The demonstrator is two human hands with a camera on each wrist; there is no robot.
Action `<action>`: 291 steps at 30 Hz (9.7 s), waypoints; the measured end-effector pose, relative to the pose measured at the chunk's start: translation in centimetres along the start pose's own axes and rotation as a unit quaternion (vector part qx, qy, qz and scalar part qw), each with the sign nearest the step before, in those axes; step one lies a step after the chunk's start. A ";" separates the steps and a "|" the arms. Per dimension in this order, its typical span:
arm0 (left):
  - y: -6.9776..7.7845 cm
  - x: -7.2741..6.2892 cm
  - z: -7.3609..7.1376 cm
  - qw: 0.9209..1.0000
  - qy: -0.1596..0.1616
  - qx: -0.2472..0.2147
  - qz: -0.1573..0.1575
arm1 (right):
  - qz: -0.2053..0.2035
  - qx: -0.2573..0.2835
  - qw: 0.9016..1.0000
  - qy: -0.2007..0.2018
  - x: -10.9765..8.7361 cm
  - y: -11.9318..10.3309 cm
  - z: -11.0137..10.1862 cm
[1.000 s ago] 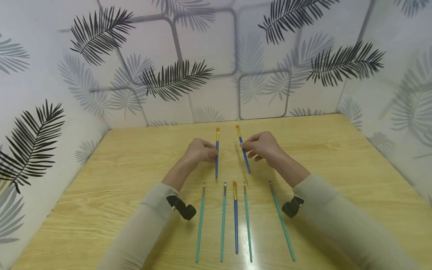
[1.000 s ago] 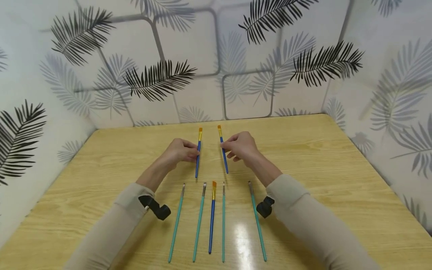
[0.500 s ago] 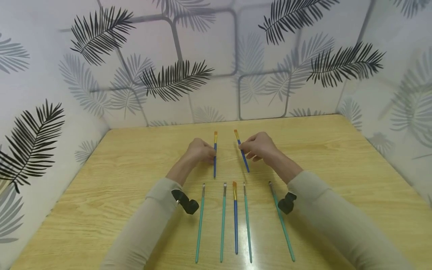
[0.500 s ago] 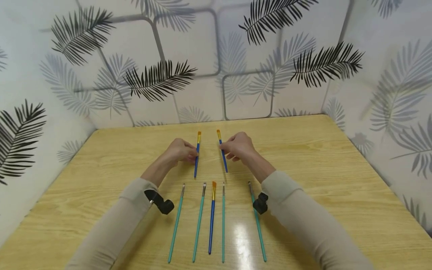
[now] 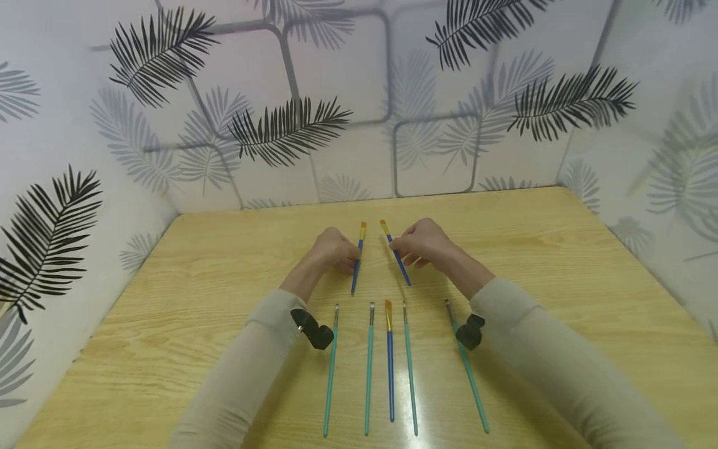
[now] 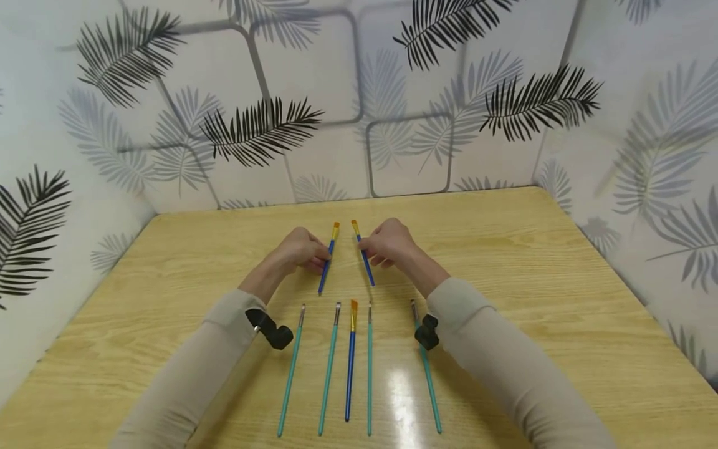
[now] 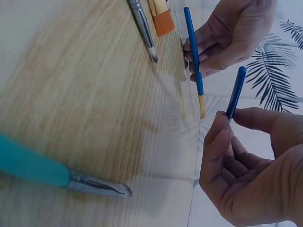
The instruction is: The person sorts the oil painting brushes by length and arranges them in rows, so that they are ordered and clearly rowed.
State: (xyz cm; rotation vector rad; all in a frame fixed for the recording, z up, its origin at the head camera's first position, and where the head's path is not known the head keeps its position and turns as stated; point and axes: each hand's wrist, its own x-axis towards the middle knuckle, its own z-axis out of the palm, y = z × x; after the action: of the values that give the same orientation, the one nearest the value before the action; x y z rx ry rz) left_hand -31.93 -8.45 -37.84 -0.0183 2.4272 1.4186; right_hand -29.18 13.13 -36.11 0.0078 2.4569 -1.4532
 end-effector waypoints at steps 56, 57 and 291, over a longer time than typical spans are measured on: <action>0.7 1.3 1.5 0.994 0.046 0.094 0.010 | 0.016 -0.048 0.999 0.002 2.7 -0.7 0.5; 0.7 1.3 1.5 0.994 0.046 0.098 0.010 | 0.017 -0.050 0.999 0.001 2.7 -0.6 0.5; -1.7 -13.0 4.3 0.968 -0.103 0.221 0.061 | -0.022 0.070 0.982 -0.174 -11.0 3.3 2.6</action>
State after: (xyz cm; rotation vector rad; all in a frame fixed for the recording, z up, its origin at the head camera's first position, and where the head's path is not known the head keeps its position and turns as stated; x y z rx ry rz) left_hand -18.21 -7.66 -37.47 0.3689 2.5424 0.8415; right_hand -17.48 14.12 -37.42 -0.2524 2.0835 -1.4982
